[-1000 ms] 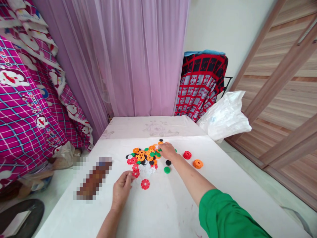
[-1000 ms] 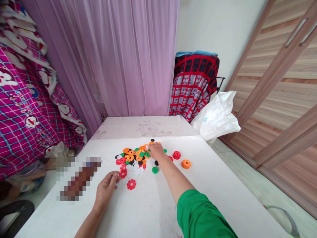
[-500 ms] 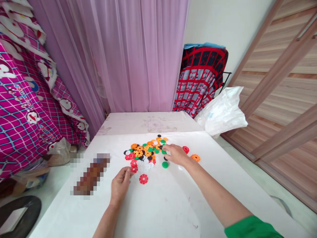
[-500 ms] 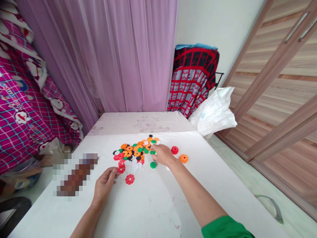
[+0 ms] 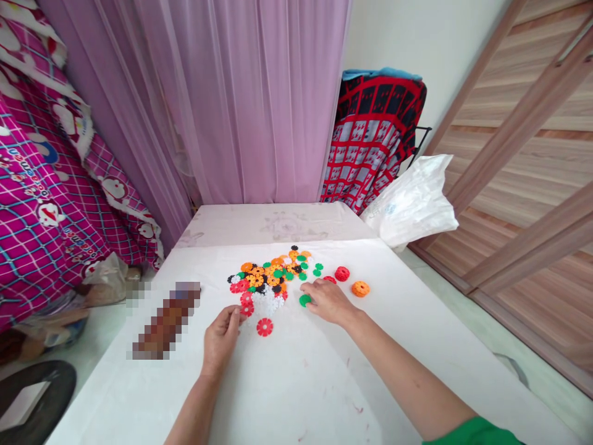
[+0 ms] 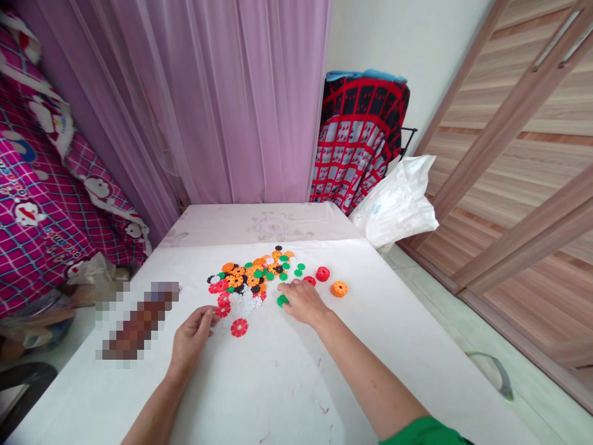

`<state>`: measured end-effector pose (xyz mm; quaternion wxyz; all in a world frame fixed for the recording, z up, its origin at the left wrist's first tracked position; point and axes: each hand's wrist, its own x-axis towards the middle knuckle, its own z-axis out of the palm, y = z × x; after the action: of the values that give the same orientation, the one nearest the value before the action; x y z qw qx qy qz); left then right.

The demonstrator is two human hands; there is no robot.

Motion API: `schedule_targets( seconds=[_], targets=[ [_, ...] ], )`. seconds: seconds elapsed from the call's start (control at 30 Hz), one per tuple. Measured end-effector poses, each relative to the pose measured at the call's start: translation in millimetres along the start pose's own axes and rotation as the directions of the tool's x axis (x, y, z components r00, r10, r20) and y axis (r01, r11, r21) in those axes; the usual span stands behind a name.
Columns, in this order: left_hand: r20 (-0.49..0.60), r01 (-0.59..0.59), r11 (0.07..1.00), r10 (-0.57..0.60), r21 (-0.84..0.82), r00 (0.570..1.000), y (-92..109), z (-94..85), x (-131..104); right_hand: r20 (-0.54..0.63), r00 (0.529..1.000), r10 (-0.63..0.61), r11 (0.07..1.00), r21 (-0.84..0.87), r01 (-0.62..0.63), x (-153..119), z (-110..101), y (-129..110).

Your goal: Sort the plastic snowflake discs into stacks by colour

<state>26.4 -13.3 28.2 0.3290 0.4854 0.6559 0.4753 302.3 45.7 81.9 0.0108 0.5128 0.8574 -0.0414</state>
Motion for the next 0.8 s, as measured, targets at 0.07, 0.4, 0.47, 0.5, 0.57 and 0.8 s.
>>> schedule_targets(
  seconds=[0.07, 0.4, 0.47, 0.5, 0.57, 0.8],
  targets=[
    [0.006, -0.002, 1.0, 0.002, 0.004, 1.0, 0.6, -0.2, 0.0, 0.011, 1.0, 0.011, 1.0, 0.001, -0.011, -1.4, 0.0, -1.1],
    [0.004, -0.009, 1.0, 0.008, 0.018, 1.0, -1.2, 0.0, 0.5, -0.059, 0.961, 0.271, 0.963, 0.011, -0.271, 15.1, -23.0, 45.1],
    [0.003, -0.009, 1.0, 0.009, 0.025, 1.0, -3.0, 0.4, 1.4, -0.022, 0.934, 0.357, 0.934, -0.018, -0.358, 26.6, -26.8, 59.6],
    [0.004, -0.011, 0.999, 0.011, 0.031, 1.0, -4.3, 0.6, 1.8, 0.0, 0.924, 0.382, 0.924, -0.026, -0.382, 32.6, -27.8, 64.7],
    [0.008, -0.016, 0.999, 0.015, 0.046, 1.0, -7.1, 0.9, 2.4, 0.036, 0.907, 0.419, 0.908, -0.032, -0.418, 44.6, -28.1, 70.1],
    [0.014, -0.019, 0.996, 0.018, 0.091, 1.0, -13.4, 1.3, 2.6, 0.126, 0.818, 0.561, 0.828, -0.048, -0.559, 85.4, -18.5, 63.4]
  ],
)
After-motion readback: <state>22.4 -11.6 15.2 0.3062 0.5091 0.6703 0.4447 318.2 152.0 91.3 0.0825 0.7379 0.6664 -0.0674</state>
